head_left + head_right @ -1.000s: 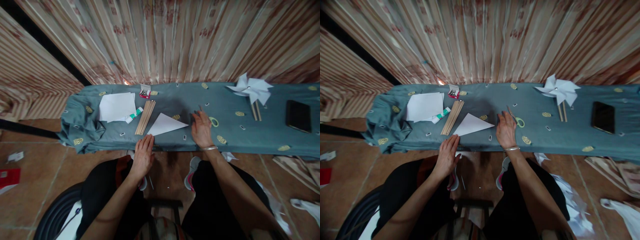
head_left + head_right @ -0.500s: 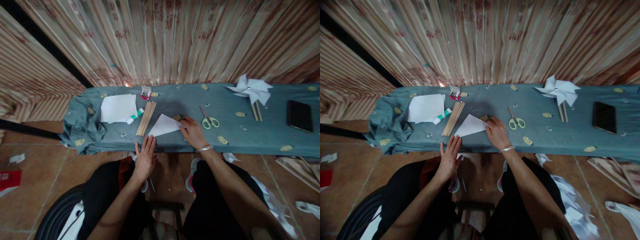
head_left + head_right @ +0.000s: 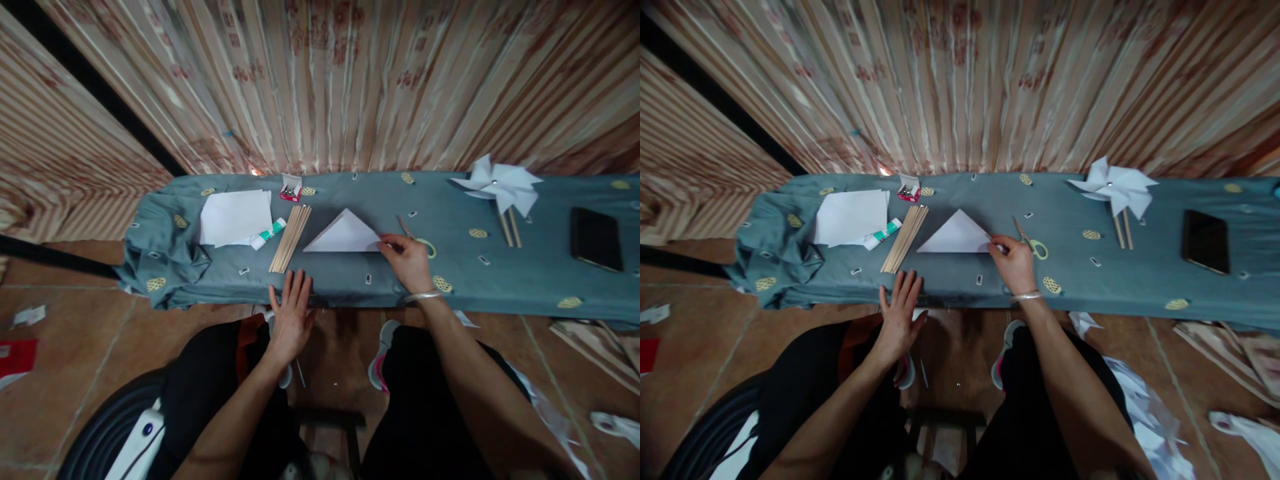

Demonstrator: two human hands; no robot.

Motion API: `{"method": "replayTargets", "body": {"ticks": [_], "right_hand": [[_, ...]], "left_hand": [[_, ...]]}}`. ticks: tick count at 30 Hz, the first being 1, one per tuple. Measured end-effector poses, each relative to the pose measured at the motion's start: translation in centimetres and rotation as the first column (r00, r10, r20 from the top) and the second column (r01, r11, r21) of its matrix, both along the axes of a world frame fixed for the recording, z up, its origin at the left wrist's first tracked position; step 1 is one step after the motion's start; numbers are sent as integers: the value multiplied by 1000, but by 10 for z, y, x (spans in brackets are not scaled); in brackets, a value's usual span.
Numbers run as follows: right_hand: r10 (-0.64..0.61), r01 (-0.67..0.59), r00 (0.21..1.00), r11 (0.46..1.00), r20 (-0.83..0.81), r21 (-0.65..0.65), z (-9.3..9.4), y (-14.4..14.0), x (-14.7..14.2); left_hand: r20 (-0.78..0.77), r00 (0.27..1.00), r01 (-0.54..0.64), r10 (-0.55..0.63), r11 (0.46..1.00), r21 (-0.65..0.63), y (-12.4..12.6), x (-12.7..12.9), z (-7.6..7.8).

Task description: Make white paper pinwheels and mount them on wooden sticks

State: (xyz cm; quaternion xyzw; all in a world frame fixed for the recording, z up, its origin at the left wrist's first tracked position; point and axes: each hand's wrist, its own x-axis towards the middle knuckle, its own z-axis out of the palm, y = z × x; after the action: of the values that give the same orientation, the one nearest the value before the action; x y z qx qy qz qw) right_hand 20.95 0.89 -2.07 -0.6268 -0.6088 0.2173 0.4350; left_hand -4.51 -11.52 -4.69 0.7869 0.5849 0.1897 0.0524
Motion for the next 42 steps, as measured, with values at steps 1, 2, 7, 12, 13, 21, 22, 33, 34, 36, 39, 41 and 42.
{"method": "replayTargets", "body": {"ticks": [1,2,7,12,13,21,22,33,34,36,39,41,42], "right_hand": [[-27,27,1000,1000,-9,5,1,0,2],[-47,48,999,999,-7,11,3,-2,3],[29,-43,992,993,123,108,9,-20,-8],[237,-292,923,944,303,154,10,-42,-21],[275,-340,901,928,335,151,10,-46,-23],[382,-451,847,885,369,119,10,-56,-27],[385,-448,850,888,359,107,10,-55,-25],[348,-459,671,889,655,-2,17,-38,-3],[334,-459,664,888,669,13,17,-37,-4],[323,-471,659,881,679,38,16,-37,-4],[351,-511,650,858,674,46,15,-39,-1],[371,-531,645,846,668,43,15,-42,2],[374,-536,643,843,668,43,15,-44,4]], "left_hand": [[17,1000,-1,1,1000,19,2,2,1],[36,999,-1,0,999,42,5,4,3],[102,994,1,-24,976,217,30,20,21],[-19,995,96,-96,932,349,51,36,44],[-61,992,129,-114,928,349,53,38,47],[-141,967,246,-211,917,314,72,35,48],[-127,968,246,-216,915,321,74,32,47],[77,928,335,-364,908,250,74,10,36],[96,921,346,-377,905,246,72,9,35],[122,911,357,-393,903,240,70,5,35],[124,913,357,-389,908,218,66,-1,35],[105,919,354,-381,912,210,64,-5,36],[96,921,352,-378,912,209,63,-7,37]]}}
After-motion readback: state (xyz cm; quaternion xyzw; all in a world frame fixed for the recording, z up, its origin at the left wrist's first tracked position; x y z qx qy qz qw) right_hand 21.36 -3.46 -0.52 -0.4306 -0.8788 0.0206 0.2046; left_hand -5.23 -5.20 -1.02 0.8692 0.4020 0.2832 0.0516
